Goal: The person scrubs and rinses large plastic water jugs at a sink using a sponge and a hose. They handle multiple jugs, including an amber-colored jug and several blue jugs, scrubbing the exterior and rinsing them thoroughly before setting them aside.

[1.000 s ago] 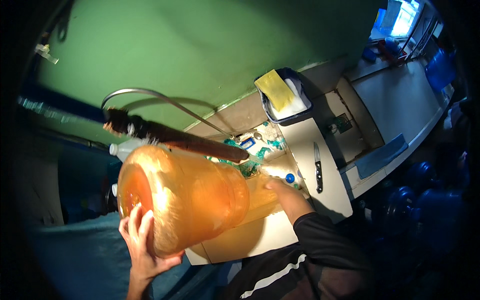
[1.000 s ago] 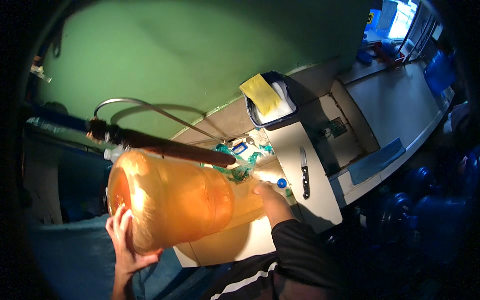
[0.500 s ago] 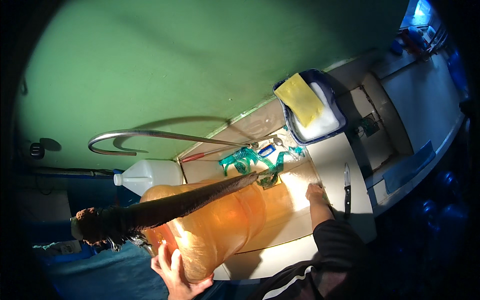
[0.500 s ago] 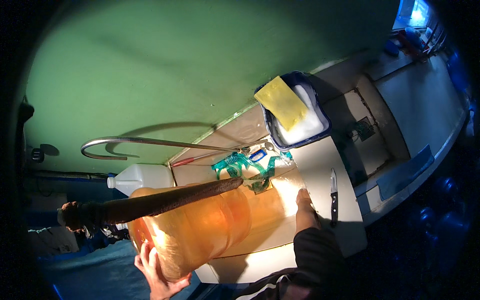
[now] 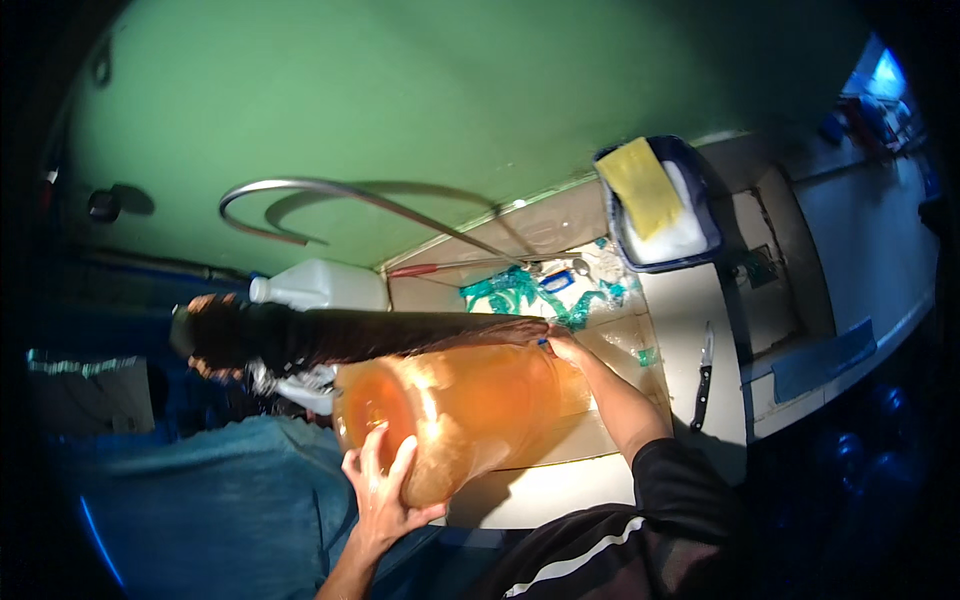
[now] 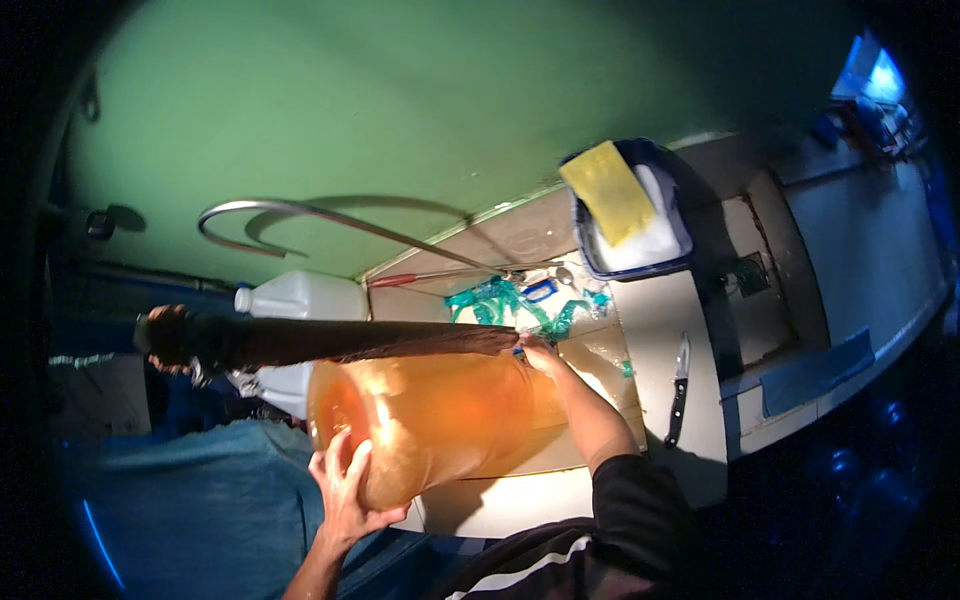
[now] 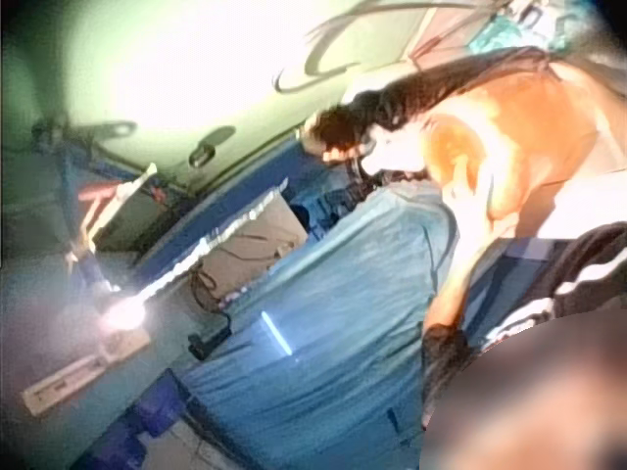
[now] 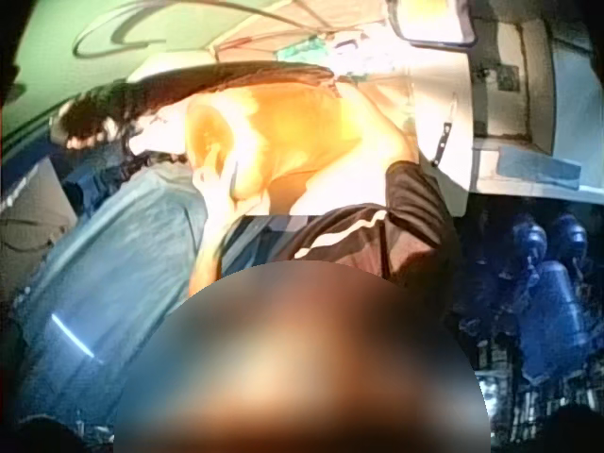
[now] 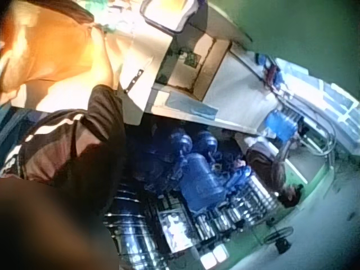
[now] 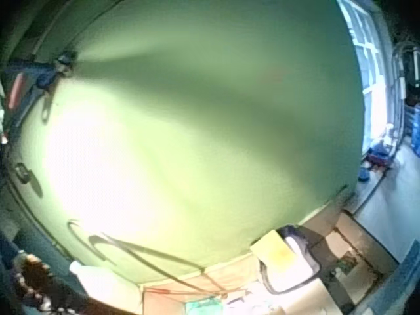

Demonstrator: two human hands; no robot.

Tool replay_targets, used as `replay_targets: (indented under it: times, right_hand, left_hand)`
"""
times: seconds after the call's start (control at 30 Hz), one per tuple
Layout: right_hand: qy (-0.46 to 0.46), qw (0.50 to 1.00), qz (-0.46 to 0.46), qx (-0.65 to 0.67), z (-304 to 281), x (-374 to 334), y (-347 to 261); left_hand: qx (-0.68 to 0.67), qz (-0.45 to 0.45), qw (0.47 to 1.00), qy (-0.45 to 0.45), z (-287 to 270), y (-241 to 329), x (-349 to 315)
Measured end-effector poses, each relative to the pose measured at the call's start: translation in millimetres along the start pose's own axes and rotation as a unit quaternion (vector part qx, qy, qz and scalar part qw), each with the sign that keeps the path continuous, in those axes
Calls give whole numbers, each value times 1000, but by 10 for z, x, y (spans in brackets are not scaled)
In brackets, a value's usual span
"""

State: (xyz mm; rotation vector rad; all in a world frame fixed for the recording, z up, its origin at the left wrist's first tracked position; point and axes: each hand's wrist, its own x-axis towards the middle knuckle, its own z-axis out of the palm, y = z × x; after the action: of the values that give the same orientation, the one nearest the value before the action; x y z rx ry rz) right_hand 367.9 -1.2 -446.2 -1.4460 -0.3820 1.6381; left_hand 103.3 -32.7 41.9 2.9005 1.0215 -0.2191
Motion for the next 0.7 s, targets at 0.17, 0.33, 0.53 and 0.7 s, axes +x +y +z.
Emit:
replay_targets:
  times: [0.17, 0.33, 0.53, 0.7]
  right_hand:
    - [20, 984, 2, 180, 206, -220, -236]
    - [-12, 967, -40, 251, 191, -294, -387]
    - [-97, 905, -1, 414, 189, -375, -434]
    - [-3, 965, -36, 261, 353, -434, -441]
  left_hand:
    - [0, 4, 998, 60, -8, -32, -70]
    - [-13, -31, 999, 6, -17, 46, -184]
    - [-1, -32, 997, 72, 17, 123, -456]
    - [2, -31, 996, 84, 59, 98, -707]
